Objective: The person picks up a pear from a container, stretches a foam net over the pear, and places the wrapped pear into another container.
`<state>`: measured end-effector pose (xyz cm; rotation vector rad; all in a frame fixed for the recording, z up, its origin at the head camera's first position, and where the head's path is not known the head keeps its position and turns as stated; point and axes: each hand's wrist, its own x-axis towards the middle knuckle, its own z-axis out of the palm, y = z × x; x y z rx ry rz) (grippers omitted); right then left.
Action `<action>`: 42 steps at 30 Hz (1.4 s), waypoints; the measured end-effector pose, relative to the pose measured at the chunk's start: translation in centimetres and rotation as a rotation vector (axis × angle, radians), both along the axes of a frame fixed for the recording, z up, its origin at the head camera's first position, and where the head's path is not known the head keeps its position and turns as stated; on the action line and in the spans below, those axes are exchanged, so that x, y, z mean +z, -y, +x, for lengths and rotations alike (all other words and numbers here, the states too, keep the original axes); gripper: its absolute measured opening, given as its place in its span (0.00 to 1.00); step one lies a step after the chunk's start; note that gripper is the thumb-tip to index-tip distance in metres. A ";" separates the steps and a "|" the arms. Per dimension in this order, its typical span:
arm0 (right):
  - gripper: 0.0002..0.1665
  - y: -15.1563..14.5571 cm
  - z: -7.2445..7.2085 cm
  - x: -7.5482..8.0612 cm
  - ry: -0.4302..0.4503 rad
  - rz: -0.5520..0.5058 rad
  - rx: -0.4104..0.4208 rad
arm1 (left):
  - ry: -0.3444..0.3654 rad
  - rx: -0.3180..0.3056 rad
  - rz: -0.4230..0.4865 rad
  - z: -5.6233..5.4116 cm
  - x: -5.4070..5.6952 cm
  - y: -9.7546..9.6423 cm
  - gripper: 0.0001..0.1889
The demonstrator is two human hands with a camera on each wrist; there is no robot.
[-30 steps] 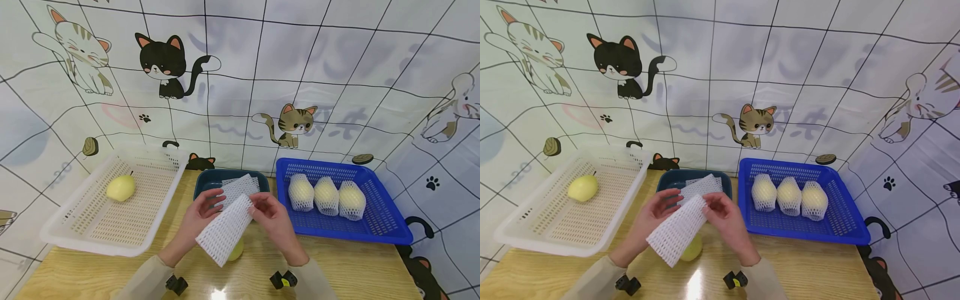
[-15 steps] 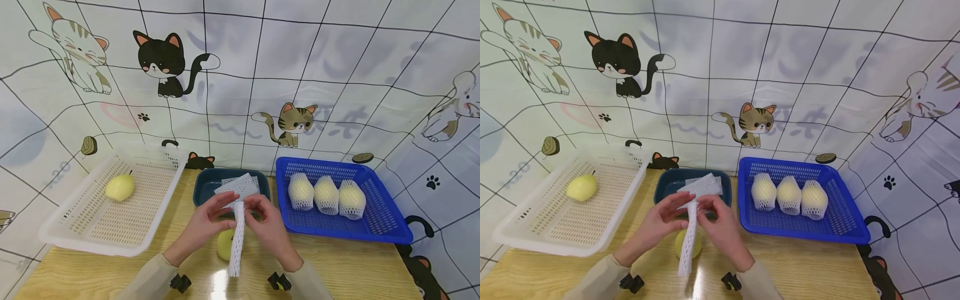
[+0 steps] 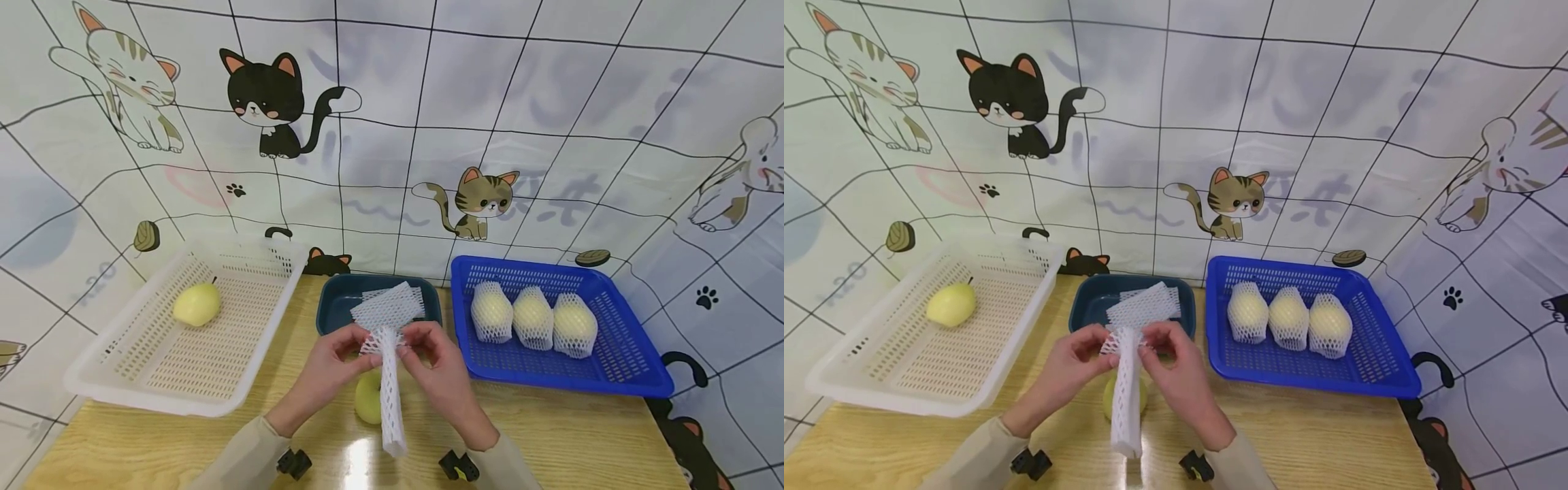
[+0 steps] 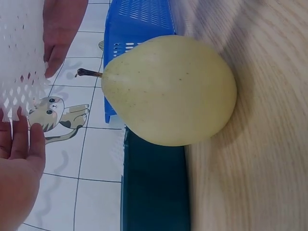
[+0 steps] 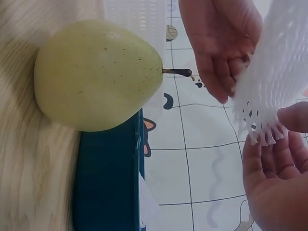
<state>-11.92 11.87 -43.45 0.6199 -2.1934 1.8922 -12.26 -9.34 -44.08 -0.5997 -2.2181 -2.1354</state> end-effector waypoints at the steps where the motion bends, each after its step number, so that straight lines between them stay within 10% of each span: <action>1: 0.14 -0.1 0.0 0.0 0.009 -0.002 -0.003 | -0.002 0.008 0.001 0.0 -0.1 0.1 0.09; 10: 0.16 -1.2 0.3 -0.5 0.125 -0.130 0.076 | -0.007 -0.023 0.169 0.1 -0.9 0.4 0.08; 22: 0.16 -1.7 -0.1 -1.4 0.529 -0.687 0.416 | 0.118 -0.236 0.425 0.1 -1.4 -0.4 0.04; 31: 0.23 -1.6 -0.5 -1.2 0.792 -0.496 0.477 | 0.213 -0.245 0.441 0.3 -1.4 -0.7 0.02; 42: 0.14 -0.9 -0.2 -1.6 0.735 -0.196 0.397 | 0.307 -0.213 0.354 0.8 -2.0 -0.5 0.05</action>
